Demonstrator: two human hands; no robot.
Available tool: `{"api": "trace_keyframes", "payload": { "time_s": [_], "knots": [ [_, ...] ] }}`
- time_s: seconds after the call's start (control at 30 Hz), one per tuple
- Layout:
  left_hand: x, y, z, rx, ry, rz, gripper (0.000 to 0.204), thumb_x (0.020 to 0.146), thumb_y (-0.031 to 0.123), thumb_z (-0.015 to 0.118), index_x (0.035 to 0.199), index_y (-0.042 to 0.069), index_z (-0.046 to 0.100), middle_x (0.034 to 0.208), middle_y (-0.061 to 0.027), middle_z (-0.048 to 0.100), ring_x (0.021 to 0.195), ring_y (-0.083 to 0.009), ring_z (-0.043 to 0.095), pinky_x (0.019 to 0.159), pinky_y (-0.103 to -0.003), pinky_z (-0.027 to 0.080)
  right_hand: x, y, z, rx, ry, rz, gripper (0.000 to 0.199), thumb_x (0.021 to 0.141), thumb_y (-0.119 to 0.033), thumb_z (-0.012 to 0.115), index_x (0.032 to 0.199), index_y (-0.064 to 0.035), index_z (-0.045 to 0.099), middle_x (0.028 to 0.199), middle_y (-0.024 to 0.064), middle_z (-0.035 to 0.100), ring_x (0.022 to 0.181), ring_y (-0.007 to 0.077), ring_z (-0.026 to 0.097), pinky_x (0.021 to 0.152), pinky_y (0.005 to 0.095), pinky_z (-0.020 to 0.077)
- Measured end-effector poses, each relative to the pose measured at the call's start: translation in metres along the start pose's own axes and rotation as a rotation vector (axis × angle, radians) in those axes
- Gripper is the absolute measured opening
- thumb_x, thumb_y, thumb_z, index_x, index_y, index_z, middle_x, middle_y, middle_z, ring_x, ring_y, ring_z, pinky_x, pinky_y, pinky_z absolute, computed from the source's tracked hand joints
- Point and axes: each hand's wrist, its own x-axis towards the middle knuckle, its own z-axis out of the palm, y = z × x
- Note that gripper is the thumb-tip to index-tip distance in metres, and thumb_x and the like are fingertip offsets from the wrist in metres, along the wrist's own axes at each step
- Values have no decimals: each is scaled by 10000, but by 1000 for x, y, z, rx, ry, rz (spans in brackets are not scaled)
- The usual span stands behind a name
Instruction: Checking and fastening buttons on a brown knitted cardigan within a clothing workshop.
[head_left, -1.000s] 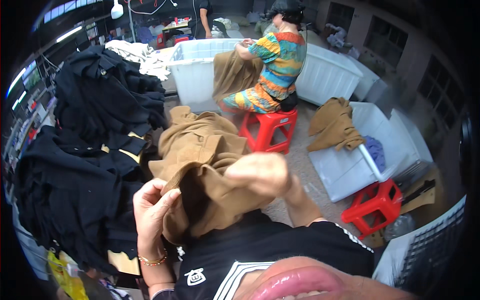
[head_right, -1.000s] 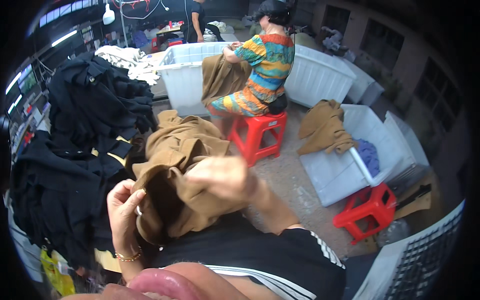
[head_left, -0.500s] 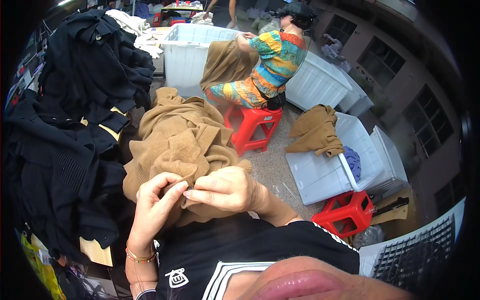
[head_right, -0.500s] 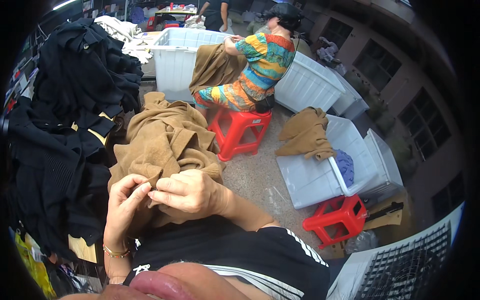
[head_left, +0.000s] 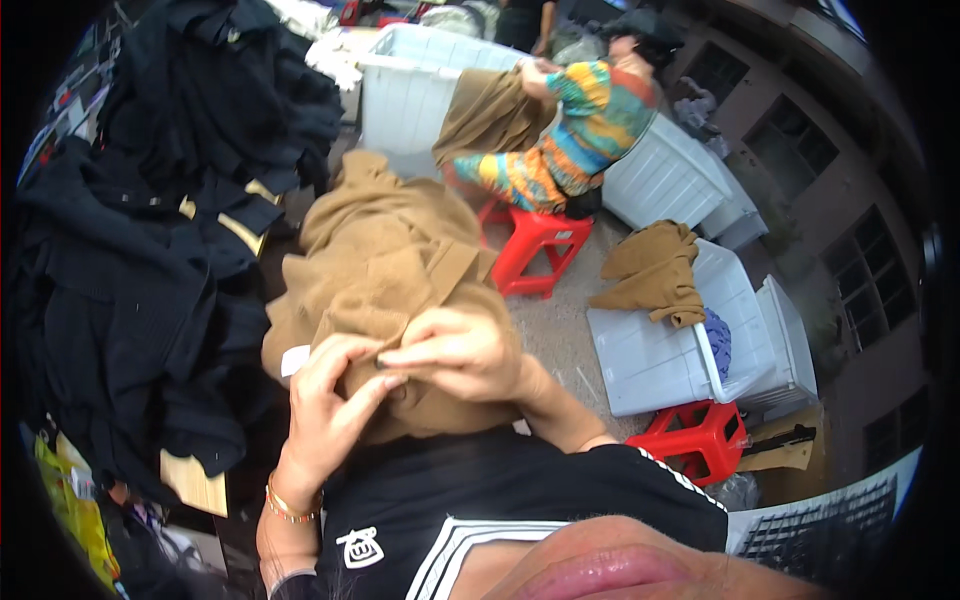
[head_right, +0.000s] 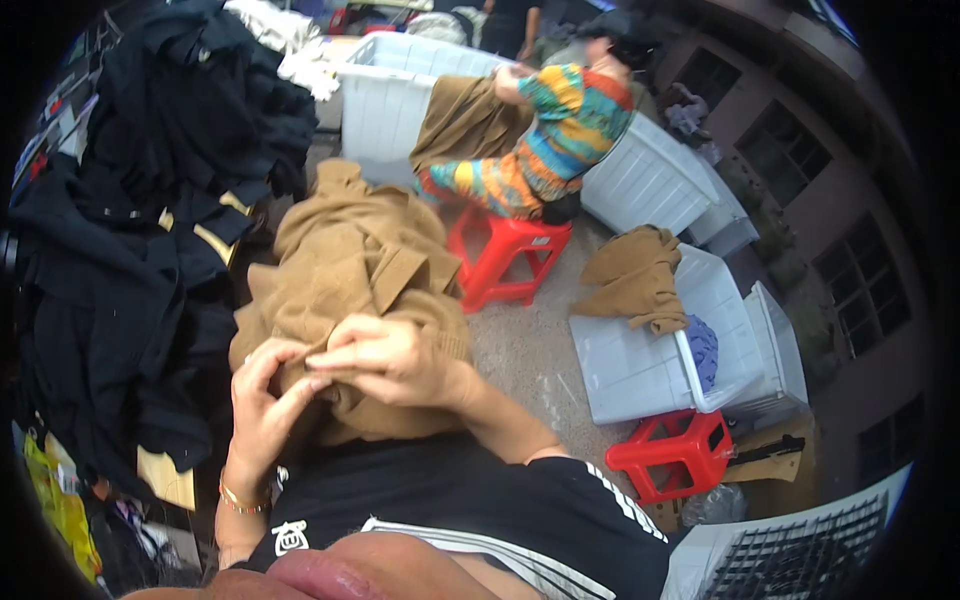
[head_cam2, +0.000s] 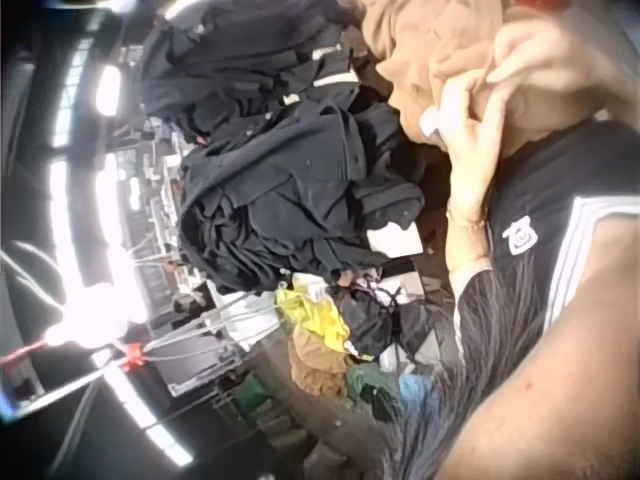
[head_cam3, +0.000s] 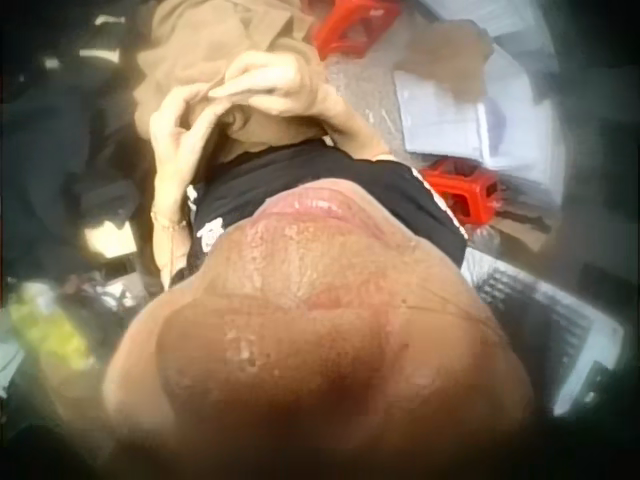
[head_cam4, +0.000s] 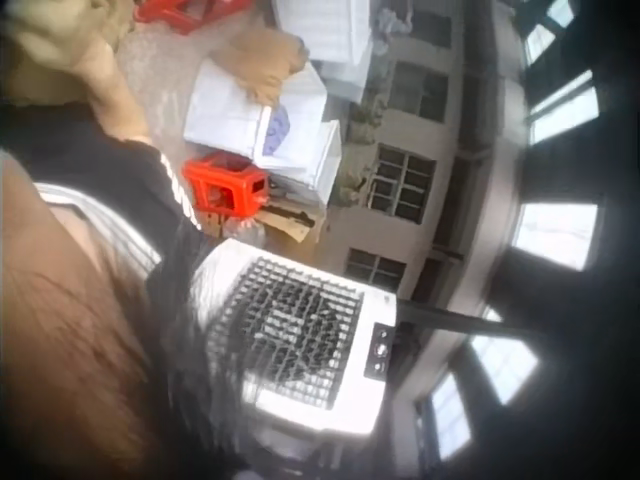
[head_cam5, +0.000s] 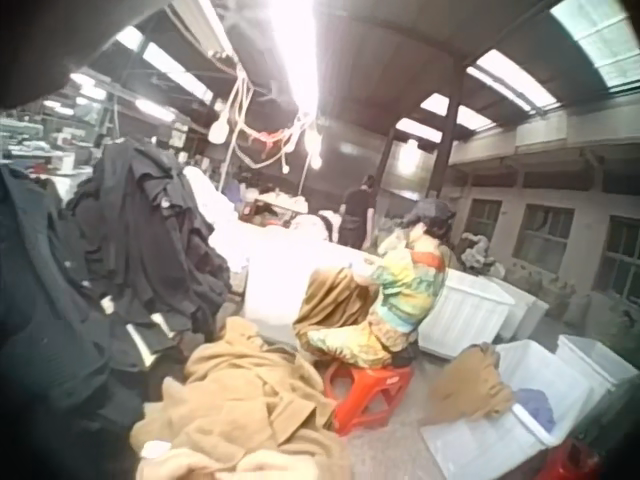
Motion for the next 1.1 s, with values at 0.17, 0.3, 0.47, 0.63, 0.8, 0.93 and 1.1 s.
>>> {"api": "trace_keyframes", "payload": {
  "time_s": [0.17, 0.3, 0.47, 0.63, 0.8, 0.93, 1.1],
  "knots": [
    [-11, -12, -1, -183, 5, -148, 223, 765, 79, 726, 938, -25, 631, 914, -117, 650, 856, -202, 621, 780, -291, 473, 3, 8, 0, 67, -21, -14, 262, 733, 23, 718, 984, -49, 705, 863, 83, 631, 761, 204, 634, 652, 285, 513],
    [-15, -21, 3, -319, 70, -139, 227, 771, 70, 741, 960, -7, 642, 907, -44, 660, 854, -107, 602, 800, -239, 473, 10, 12, 7, 10, 37, -54, 256, 685, 3, 743, 931, -61, 724, 920, 86, 581, 833, 201, 630, 689, 264, 523],
    [-16, -27, 6, -446, 32, -201, 252, 797, -23, 676, 1036, -18, 597, 998, -78, 636, 935, -119, 601, 845, -247, 466, 22, 22, 9, 27, 8, -131, 324, 744, 1, 670, 1066, 20, 650, 1106, 165, 615, 989, 271, 613, 874, 327, 468],
    [-16, -33, 11, -536, 106, -242, 242, 800, -29, 677, 1027, -9, 595, 1013, -74, 627, 952, -129, 602, 864, -255, 471, 18, 33, 1, 246, -146, 98, 338, 742, -18, 663, 1075, 34, 643, 1085, 161, 638, 1009, 302, 613, 891, 356, 467],
    [-22, -36, 12, -548, 120, -295, 227, 815, -19, 682, 1024, -4, 597, 1023, -68, 620, 958, -127, 600, 868, -253, 472, 15, 37, -2, 171, -192, 10, 306, 732, 17, 656, 1038, 32, 657, 1035, 166, 644, 966, 282, 621, 853, 339, 480],
    [-24, -37, 12, -500, 127, -290, 237, 812, -14, 693, 1029, -5, 598, 1017, -64, 623, 952, -127, 603, 866, -253, 478, 14, 31, 2, 65, -181, -19, 312, 720, 17, 675, 1031, 28, 661, 1012, 161, 647, 930, 280, 631, 814, 332, 495],
    [-23, -40, 12, -306, 136, -152, 269, 786, -7, 725, 1024, -14, 600, 1008, -72, 633, 944, -135, 610, 865, -255, 484, 14, 31, 1, -26, -168, -55, 304, 703, 13, 693, 1006, 29, 662, 969, 157, 656, 868, 271, 647, 772, 329, 510]
  ]
}}
